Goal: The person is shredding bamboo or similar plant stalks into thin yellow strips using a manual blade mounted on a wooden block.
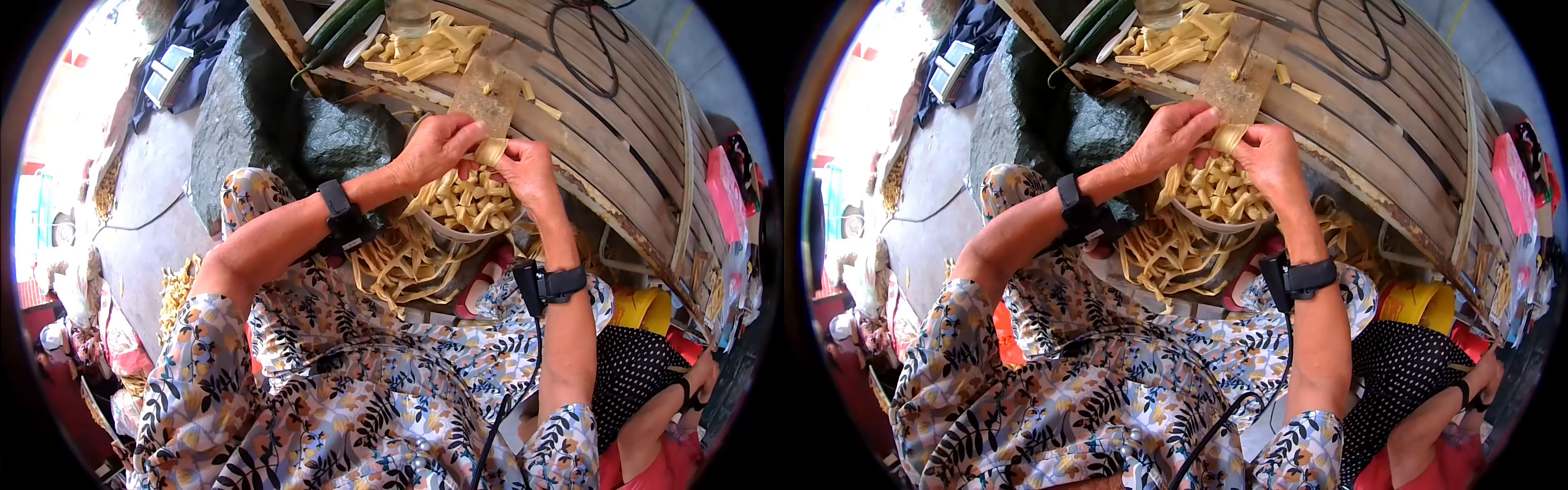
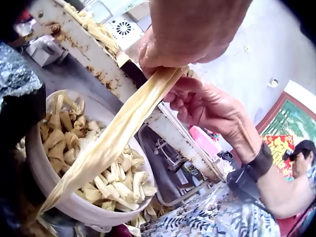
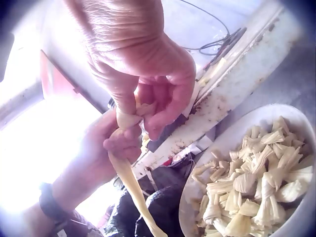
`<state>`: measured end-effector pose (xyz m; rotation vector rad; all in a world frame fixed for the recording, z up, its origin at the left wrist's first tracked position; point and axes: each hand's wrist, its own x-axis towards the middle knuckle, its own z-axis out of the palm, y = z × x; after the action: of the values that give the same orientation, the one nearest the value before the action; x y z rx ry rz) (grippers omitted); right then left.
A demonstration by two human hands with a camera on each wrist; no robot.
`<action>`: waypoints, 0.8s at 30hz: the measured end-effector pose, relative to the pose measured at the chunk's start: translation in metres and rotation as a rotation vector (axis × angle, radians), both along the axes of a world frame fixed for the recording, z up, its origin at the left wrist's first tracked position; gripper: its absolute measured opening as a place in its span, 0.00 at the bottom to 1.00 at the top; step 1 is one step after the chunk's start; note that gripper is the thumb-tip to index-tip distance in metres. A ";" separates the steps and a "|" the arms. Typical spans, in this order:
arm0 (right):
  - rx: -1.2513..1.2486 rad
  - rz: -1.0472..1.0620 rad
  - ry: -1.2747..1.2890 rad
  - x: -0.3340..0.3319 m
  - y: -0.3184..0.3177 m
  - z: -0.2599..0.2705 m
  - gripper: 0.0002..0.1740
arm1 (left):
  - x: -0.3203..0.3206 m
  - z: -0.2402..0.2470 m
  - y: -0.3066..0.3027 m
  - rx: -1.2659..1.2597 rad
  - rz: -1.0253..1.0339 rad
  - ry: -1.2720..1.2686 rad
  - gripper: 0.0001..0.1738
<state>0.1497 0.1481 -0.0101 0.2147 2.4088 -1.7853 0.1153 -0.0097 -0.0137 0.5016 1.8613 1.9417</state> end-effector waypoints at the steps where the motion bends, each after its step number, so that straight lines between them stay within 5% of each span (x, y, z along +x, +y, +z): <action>1: 0.020 -0.007 0.019 0.002 -0.001 -0.002 0.09 | 0.001 0.004 -0.001 -0.064 -0.018 0.055 0.13; 6: 0.051 -0.097 0.396 0.011 -0.009 -0.005 0.06 | 0.003 0.001 0.003 -0.209 -0.002 0.334 0.15; 8: 0.077 -0.151 0.531 0.009 -0.009 -0.007 0.06 | 0.000 -0.001 0.006 -0.091 0.008 0.015 0.12; 11: -0.263 -0.231 0.460 0.008 -0.006 0.000 0.05 | -0.003 -0.003 0.013 0.129 0.059 -0.493 0.11; 14: -0.532 -0.375 0.316 0.005 0.002 0.012 0.07 | -0.007 -0.001 0.006 0.338 -0.114 -0.685 0.14; 16: -0.639 -0.540 0.234 0.000 0.020 0.015 0.10 | -0.005 -0.001 0.006 0.263 -0.136 -0.574 0.14; 20: -0.573 -0.352 0.123 0.000 0.029 0.006 0.13 | -0.008 -0.002 -0.004 0.127 -0.199 -0.398 0.12; 24: -0.441 -0.074 -0.107 0.006 0.015 0.011 0.16 | -0.016 -0.009 -0.014 0.244 -0.353 -0.626 0.12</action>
<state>0.1558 0.1631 0.0013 0.3396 1.8975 -2.2157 0.0996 -0.0235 -0.0224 0.2265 1.0779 1.8105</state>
